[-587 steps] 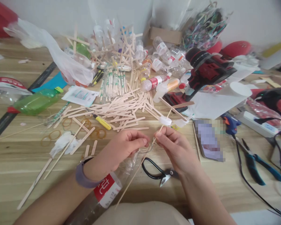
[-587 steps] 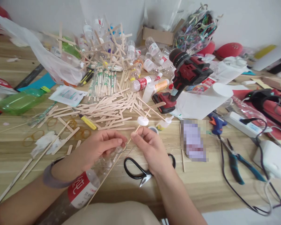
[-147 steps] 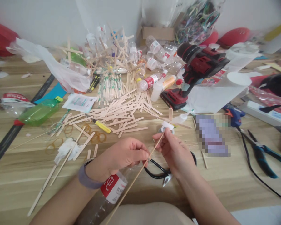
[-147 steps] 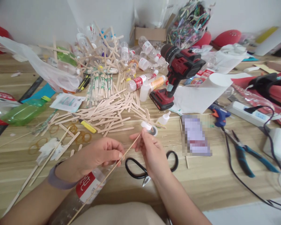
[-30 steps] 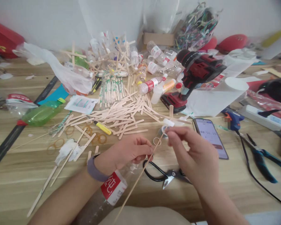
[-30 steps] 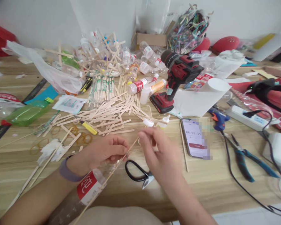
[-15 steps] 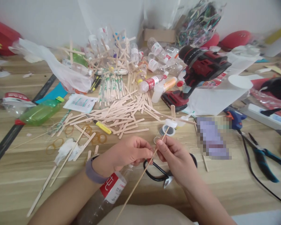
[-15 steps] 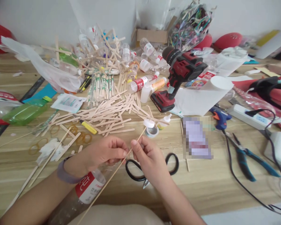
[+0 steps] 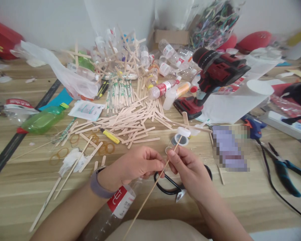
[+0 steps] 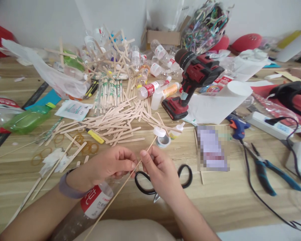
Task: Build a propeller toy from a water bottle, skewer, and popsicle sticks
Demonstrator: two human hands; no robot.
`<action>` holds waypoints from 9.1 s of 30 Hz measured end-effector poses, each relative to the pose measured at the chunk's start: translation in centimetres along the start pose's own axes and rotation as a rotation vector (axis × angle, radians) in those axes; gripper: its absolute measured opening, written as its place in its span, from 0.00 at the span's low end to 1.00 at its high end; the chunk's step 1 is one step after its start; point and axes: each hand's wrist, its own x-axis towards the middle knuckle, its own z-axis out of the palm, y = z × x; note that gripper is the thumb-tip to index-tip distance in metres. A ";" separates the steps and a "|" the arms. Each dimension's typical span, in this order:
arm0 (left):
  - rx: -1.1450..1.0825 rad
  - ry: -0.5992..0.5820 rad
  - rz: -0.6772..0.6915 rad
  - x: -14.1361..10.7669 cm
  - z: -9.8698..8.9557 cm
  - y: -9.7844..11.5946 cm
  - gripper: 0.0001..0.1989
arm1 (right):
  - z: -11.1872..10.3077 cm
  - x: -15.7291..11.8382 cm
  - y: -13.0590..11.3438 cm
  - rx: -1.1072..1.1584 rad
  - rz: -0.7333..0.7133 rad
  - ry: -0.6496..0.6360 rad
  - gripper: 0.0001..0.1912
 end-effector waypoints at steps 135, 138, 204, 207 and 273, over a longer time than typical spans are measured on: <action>-0.040 -0.030 -0.004 -1.0 0.2 0.5 0.08 | 0.3 -1.0 0.1 0.103 0.035 0.002 0.21; -0.039 -0.027 -0.010 -1.0 0.2 0.6 0.08 | 0.3 -1.0 0.1 0.103 0.034 0.003 0.20; -0.058 -0.083 -0.003 -0.9 0.0 0.2 0.12 | 0.5 -1.0 -0.1 0.135 0.060 0.033 0.21; -0.056 -0.073 -0.007 -0.9 0.0 0.2 0.12 | 0.5 -1.1 -0.1 0.150 0.062 0.026 0.20; 1.143 0.420 -0.065 -6.0 -2.3 -1.5 0.22 | -0.3 2.2 0.0 0.101 -0.025 0.194 0.23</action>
